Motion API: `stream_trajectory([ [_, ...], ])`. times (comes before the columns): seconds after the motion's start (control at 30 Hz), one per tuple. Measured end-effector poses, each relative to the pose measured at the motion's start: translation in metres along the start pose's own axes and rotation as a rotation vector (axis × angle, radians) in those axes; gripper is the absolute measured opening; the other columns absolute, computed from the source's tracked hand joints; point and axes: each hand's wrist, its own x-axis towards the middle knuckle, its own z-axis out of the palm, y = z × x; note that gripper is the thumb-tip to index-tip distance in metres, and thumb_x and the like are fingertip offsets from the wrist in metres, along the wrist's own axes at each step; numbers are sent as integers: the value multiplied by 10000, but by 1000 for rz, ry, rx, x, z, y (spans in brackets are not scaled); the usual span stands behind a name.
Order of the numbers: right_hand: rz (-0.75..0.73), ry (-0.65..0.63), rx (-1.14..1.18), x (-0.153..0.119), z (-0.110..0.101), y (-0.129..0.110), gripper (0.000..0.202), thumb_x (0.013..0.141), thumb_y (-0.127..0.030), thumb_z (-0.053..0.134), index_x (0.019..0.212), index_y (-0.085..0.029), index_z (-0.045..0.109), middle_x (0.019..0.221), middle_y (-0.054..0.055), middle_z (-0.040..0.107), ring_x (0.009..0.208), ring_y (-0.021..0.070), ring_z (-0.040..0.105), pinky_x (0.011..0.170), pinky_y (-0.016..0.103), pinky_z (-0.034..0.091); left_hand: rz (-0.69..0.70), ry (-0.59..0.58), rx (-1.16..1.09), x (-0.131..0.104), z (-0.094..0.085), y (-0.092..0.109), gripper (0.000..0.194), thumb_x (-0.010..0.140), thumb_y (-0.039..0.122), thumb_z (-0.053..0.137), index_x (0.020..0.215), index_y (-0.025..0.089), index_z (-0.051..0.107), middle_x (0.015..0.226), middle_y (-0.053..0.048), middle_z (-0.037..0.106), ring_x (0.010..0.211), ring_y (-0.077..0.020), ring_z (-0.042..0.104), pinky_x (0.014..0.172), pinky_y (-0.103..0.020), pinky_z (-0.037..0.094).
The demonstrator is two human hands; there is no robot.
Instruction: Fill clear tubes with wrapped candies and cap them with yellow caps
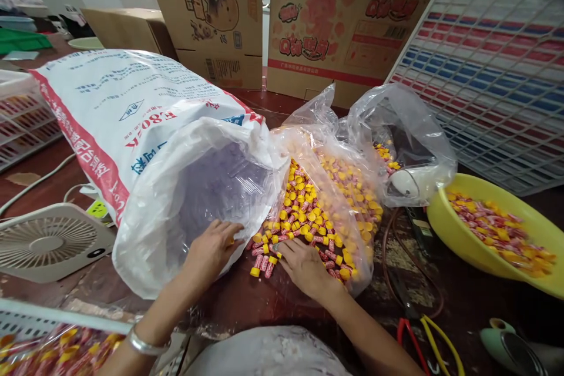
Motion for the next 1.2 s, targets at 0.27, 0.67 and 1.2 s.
stream_trajectory([
  [0.27, 73, 138, 629, 4, -40, -14, 64, 931, -197, 594, 876, -206, 563, 955, 39, 664, 916, 184, 658, 819, 290, 534, -144, -101, -652, -42, 14, 30, 224, 820, 385, 710, 990, 250, 766, 962, -60, 741, 942, -264, 646, 848, -338, 468],
  [0.67, -229, 207, 335, 3, -20, -42, 671, 731, -409, 851, 1274, -157, 548, 1244, 179, 651, 1215, 332, 588, 1035, 522, 504, -379, -149, -1565, -44, 29, 63, 364, 761, 487, 774, 862, 148, 691, 732, 16, 610, 667, -122, 507, 651, -236, 412],
  [1.2, 187, -2, 48, 5, -16, -3, 127, 978, -261, 583, 870, -204, 619, 822, 47, 689, 743, 213, 682, 664, 303, 510, -501, 60, 77, 11, 19, 2, 380, 955, 331, 438, 1196, 111, 633, 943, -239, 754, 846, -378, 725, 707, -409, 501],
])
